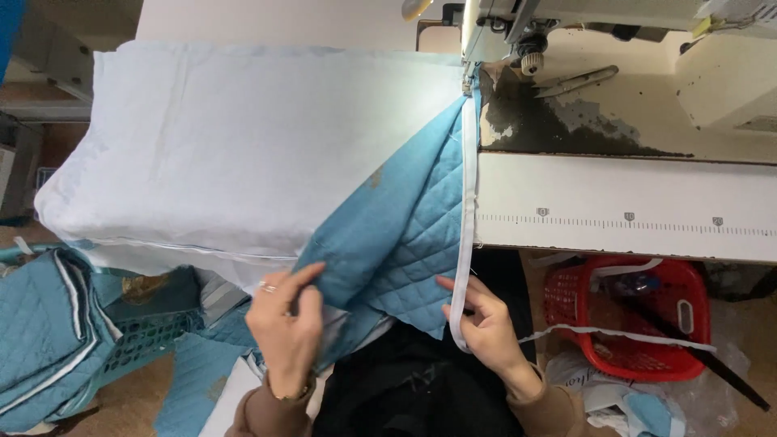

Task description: Sewing a zipper onto a piece of fabric using an industrial sewing machine

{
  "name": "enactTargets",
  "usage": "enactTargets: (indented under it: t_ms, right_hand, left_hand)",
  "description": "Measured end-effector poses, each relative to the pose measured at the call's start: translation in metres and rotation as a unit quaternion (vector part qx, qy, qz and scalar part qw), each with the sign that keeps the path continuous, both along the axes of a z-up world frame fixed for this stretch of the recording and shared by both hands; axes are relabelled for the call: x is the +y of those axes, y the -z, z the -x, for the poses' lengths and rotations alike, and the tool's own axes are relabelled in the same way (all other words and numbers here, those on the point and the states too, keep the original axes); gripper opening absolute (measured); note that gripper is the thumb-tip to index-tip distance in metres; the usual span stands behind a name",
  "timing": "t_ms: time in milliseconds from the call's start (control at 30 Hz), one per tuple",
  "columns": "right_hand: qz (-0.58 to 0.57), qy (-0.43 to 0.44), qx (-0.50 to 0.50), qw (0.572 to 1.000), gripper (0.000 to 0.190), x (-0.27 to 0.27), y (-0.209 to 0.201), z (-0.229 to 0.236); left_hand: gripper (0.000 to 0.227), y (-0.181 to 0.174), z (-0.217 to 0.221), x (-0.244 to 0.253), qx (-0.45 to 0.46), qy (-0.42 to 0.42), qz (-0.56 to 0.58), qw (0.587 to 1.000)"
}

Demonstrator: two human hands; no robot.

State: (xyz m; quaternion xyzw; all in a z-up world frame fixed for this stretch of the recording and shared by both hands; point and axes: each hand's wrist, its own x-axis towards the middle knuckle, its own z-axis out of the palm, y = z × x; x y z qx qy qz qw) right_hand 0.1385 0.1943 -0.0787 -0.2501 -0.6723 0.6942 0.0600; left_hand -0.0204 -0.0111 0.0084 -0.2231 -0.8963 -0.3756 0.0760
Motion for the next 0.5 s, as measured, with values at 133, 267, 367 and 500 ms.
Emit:
enactTargets:
  t_ms: [133, 267, 367, 500]
  right_hand:
    - [0.023, 0.002, -0.018, 1.000, 0.055, -0.006, -0.010, -0.004]
    - [-0.097, -0.017, 0.011, 0.995, 0.060, -0.012, -0.010, -0.008]
    - [-0.183, -0.061, 0.169, 0.967, 0.035, -0.007, -0.001, -0.008]
    - [-0.295, -0.090, 0.221, 0.925, 0.030, 0.013, 0.043, -0.006]
  left_hand:
    - [0.032, 0.005, 0.011, 0.009, 0.147, -0.127, 0.176, 0.965]
    - [0.018, -0.009, -0.038, 0.065, 0.094, 0.114, -0.019, 0.989]
    - [0.018, 0.024, -0.050, 0.088, -0.106, 0.196, -0.011, 0.975]
    - [0.017, 0.027, -0.044, 0.086, -0.130, 0.214, -0.078, 0.965]
